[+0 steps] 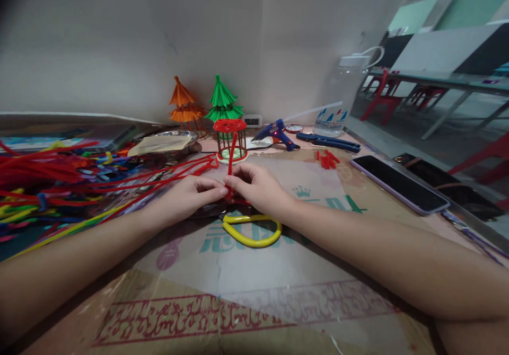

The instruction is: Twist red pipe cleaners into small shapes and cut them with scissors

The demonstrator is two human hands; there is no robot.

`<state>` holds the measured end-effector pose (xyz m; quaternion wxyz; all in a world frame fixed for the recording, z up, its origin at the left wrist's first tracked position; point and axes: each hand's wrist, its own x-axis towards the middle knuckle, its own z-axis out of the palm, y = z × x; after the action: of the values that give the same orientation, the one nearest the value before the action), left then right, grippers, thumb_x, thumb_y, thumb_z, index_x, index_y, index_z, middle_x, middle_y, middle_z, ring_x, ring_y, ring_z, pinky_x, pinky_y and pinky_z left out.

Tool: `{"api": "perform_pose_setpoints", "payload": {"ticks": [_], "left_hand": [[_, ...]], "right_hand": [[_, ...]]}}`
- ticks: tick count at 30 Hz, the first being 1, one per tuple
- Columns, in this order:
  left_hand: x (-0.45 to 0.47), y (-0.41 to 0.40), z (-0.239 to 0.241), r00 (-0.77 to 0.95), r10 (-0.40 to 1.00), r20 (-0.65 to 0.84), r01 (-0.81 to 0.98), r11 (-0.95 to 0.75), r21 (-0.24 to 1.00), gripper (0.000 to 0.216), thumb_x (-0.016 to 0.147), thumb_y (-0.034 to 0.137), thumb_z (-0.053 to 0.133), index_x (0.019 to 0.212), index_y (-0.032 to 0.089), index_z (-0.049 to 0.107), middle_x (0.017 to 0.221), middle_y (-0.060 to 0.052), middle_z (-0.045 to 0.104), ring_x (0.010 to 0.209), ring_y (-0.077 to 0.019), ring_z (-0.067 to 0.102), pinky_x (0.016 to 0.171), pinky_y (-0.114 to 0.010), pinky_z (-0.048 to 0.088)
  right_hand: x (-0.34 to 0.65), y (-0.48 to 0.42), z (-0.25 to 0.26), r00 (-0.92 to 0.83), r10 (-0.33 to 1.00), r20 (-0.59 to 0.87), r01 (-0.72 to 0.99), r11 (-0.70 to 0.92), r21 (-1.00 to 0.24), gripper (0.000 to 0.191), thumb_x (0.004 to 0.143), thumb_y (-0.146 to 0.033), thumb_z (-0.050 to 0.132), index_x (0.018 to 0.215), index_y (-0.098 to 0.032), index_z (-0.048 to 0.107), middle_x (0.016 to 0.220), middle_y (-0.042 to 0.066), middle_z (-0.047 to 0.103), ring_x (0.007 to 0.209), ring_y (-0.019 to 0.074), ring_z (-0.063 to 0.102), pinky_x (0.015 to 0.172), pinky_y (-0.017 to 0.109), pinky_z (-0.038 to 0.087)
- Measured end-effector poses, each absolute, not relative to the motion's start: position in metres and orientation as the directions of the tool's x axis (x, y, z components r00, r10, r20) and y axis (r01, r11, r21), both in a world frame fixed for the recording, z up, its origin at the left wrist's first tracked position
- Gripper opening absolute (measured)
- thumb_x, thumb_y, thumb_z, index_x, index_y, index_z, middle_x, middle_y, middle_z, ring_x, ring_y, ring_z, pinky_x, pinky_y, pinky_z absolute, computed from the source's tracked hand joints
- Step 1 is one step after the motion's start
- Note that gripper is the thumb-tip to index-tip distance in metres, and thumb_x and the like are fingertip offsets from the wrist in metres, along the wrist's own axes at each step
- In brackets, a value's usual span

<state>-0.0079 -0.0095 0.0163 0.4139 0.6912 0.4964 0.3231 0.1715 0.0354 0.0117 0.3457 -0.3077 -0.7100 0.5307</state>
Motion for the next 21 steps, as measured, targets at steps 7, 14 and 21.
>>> {"api": "perform_pose_setpoints", "payload": {"ticks": [7,14,21], "left_hand": [[-0.0082,-0.0087,0.0163,0.312,0.949,0.037,0.4,-0.166,0.901,0.029,0.084,0.04,0.059,0.082,0.015,0.075,0.083,-0.004,0.074,0.073,-0.0162,0.062,0.065,-0.024,0.045],[-0.0087,-0.0071,0.0138,0.31,0.95,0.03,0.43,-0.168,0.887,0.035,0.082,0.046,0.061,0.085,0.014,0.074,0.085,-0.006,0.074,0.076,-0.0186,0.064,0.067,-0.026,0.047],[-0.0074,-0.0068,0.0129,0.245,0.969,0.038,0.397,-0.136,0.908,0.03,0.081,0.04,0.059,0.08,0.014,0.073,0.078,-0.004,0.072,0.07,-0.0161,0.061,0.065,-0.025,0.046]], "right_hand": [[0.1724,0.0376,0.0073,-0.585,0.785,0.206,0.082,0.31,-0.947,0.024,0.082,-0.042,0.064,0.08,-0.02,0.054,0.069,-0.003,0.06,0.061,0.0124,0.059,0.056,0.025,0.047],[0.1734,0.0367,0.0064,-0.595,0.78,0.194,0.15,0.345,-0.926,0.024,0.085,-0.043,0.06,0.082,-0.021,0.054,0.068,-0.002,0.061,0.06,0.0134,0.059,0.05,0.025,0.043],[0.1736,0.0368,0.009,-0.575,0.784,0.234,0.153,0.384,-0.911,0.021,0.086,-0.038,0.058,0.079,-0.019,0.054,0.069,-0.002,0.06,0.061,0.0125,0.058,0.054,0.024,0.044]]}}
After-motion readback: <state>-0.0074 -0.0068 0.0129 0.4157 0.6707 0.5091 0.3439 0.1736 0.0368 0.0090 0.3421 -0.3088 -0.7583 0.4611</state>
